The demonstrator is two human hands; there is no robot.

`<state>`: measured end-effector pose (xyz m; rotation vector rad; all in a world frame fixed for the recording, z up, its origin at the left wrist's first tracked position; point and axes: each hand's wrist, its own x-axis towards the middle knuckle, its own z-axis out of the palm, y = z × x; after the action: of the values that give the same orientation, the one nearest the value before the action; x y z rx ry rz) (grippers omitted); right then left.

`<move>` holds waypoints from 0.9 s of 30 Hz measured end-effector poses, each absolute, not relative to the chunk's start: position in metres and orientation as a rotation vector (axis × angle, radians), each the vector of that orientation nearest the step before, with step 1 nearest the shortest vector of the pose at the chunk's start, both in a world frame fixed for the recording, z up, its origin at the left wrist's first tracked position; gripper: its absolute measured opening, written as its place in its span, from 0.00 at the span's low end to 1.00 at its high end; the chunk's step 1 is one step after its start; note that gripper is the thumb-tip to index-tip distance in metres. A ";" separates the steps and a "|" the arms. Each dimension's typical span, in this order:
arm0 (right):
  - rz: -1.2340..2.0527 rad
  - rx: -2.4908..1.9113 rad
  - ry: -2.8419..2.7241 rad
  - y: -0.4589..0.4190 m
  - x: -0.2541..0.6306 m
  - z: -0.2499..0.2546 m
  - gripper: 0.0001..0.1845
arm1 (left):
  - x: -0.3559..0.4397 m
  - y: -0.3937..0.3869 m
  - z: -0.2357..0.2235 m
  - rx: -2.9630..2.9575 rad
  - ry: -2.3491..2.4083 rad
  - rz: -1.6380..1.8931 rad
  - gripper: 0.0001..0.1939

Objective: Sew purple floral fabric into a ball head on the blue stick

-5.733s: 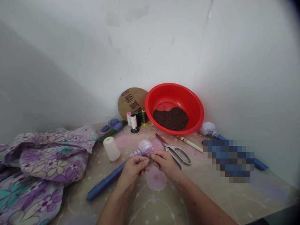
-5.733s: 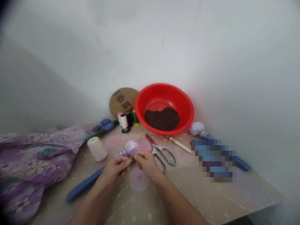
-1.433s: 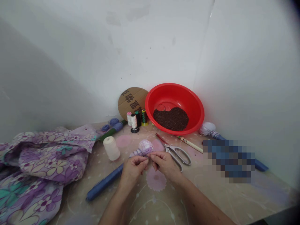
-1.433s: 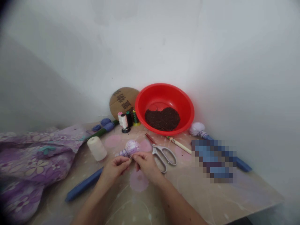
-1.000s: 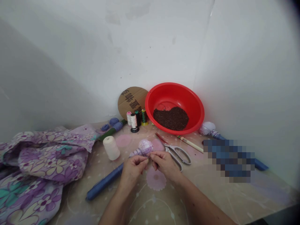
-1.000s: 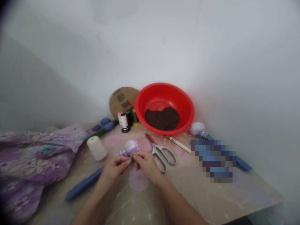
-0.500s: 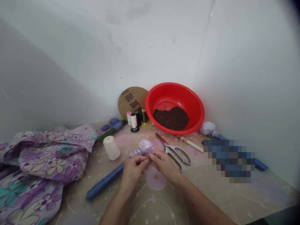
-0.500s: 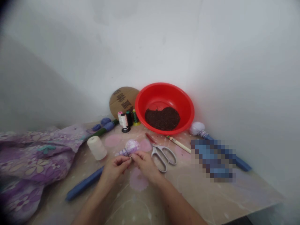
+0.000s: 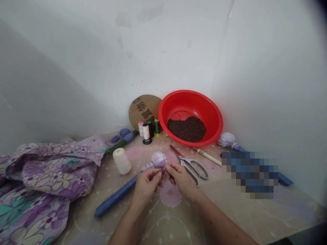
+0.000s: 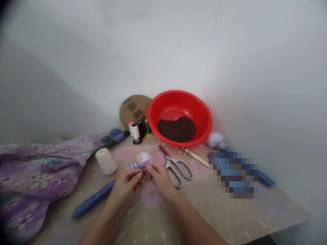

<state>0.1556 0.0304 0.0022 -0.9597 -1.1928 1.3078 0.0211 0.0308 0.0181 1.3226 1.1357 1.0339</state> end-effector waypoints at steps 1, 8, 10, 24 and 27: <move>1.294 -0.953 -1.182 0.030 0.157 0.003 0.16 | 0.020 0.031 0.018 1.273 1.105 1.038 0.17; 1.253 -0.899 -1.192 0.031 0.163 0.003 0.17 | 0.015 0.037 0.013 1.176 0.924 1.002 0.32; 1.226 -0.907 -1.195 0.031 0.163 0.005 0.17 | 0.015 0.036 0.013 1.192 0.893 0.999 0.39; 1.136 -0.860 -1.269 0.027 0.166 0.013 0.13 | 0.013 0.027 0.020 1.344 0.795 1.040 0.40; 1.156 -0.837 -1.293 0.027 0.168 0.014 0.12 | 0.012 0.027 0.021 1.358 0.779 1.032 0.40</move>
<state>0.1685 0.0268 0.0138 -0.8368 -1.2934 1.1564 0.0122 0.0272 0.0205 1.3584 0.7794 1.0321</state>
